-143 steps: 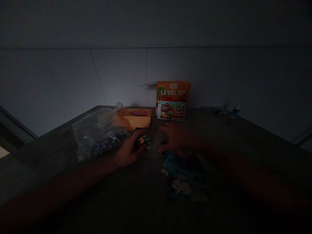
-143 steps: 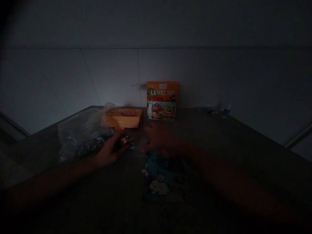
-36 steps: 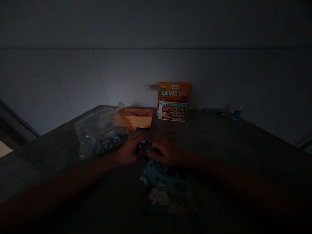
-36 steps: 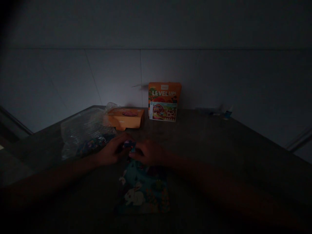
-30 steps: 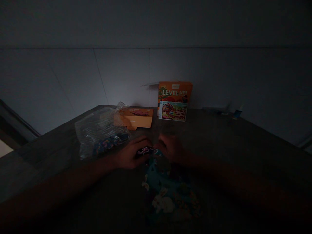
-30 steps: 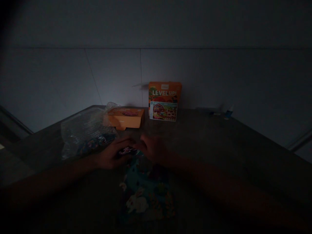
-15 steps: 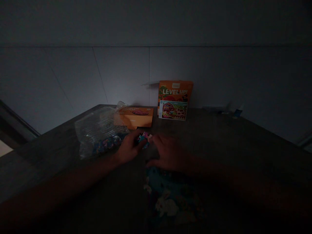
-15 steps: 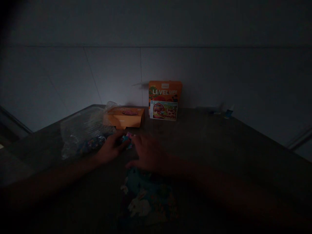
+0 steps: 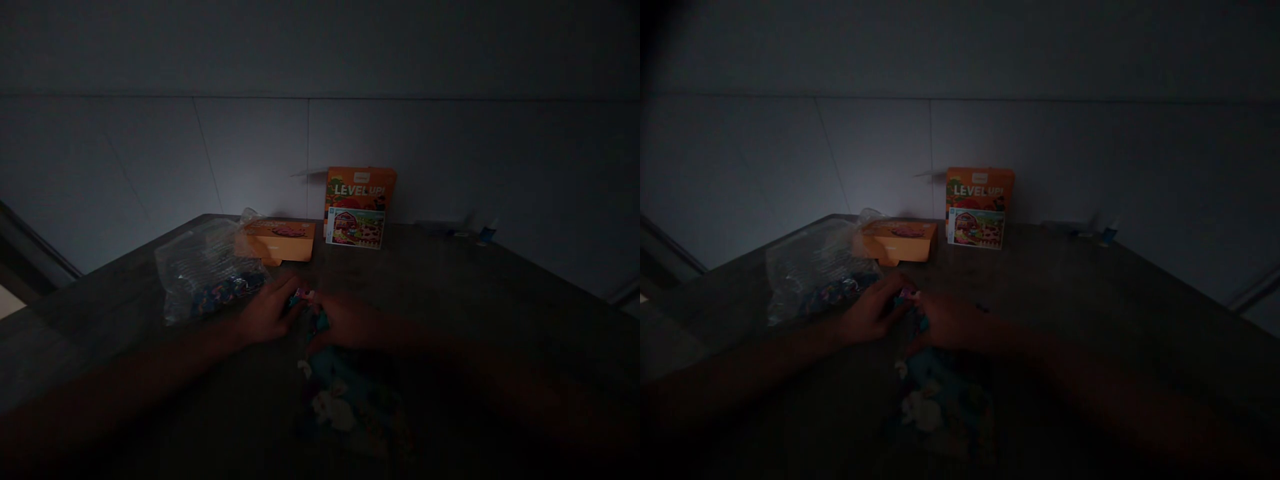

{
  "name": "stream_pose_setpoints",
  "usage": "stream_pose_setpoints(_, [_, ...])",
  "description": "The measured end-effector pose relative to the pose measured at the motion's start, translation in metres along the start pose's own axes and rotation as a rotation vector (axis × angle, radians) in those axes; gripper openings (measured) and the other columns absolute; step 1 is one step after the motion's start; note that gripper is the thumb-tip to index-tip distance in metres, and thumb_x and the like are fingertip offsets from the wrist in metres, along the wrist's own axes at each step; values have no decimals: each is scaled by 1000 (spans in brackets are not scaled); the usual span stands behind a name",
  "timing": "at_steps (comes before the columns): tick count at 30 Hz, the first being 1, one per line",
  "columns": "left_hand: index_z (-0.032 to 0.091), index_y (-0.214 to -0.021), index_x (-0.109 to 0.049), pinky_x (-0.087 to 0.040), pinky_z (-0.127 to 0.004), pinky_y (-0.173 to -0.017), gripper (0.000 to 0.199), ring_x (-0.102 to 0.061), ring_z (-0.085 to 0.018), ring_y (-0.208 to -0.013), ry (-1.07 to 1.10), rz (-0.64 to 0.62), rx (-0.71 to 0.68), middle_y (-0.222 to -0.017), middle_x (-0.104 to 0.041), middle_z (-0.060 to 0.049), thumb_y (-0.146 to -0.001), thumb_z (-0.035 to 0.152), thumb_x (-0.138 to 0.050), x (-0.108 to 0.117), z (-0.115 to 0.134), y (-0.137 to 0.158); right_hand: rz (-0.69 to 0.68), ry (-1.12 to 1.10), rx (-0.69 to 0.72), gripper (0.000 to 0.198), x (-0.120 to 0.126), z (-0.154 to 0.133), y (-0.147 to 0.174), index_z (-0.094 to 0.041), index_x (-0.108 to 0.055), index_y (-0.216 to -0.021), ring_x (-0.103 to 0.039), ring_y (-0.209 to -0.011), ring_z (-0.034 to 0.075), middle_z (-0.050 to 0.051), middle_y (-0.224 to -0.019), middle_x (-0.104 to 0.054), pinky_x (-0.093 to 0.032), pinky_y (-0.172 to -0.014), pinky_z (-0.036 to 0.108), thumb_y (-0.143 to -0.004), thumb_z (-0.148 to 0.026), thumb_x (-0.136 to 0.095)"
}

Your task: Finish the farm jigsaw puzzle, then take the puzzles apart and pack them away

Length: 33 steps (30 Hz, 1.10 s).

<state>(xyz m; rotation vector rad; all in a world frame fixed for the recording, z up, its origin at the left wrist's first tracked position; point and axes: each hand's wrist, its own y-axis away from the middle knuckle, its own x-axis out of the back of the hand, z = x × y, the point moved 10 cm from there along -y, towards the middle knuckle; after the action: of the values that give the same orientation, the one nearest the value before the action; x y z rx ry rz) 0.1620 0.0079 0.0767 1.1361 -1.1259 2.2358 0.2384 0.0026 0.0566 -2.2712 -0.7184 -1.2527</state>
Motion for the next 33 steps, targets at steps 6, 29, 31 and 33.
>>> stream_pose_setpoints(6, [18,-107,-52,-48,-35,-80,16,-58,-22,-92,-100,60,129,-102,-57,-8,-92,21,-45,3,-16,2,209,75,-151,43,11,36,-7,-17,-53,-110,-64,-92,26,9,-100,-67,-45,-72,33,-78,-39,-72])
stream_pose_setpoints(29, [16,-103,-58,-49,-31,-78,16,-60,-18,-87,1,43,35,-96,-61,-6,-94,24,-47,4,-7,0,425,-129,132,35,26,22,-1,-18,-50,-118,-64,-89,19,6,-99,-67,-49,-78,33,-85,-22,-61])
stream_pose_setpoints(31, [16,-107,-57,-49,-31,-75,19,-60,-19,-85,-6,141,115,-95,-63,-6,-92,23,-48,14,-17,2,408,-5,64,41,22,24,-3,-16,-48,-122,-61,-91,21,9,-101,-64,-47,-80,36,-85,-27,-63])
stream_pose_setpoints(33, [15,-117,-54,-49,-32,-78,27,-61,-20,-90,-8,191,158,-102,-64,-7,-91,21,-48,19,-23,3,336,127,76,34,15,18,-6,-15,-55,-113,-57,-95,23,10,-101,-60,-45,-83,38,-86,-34,-62])
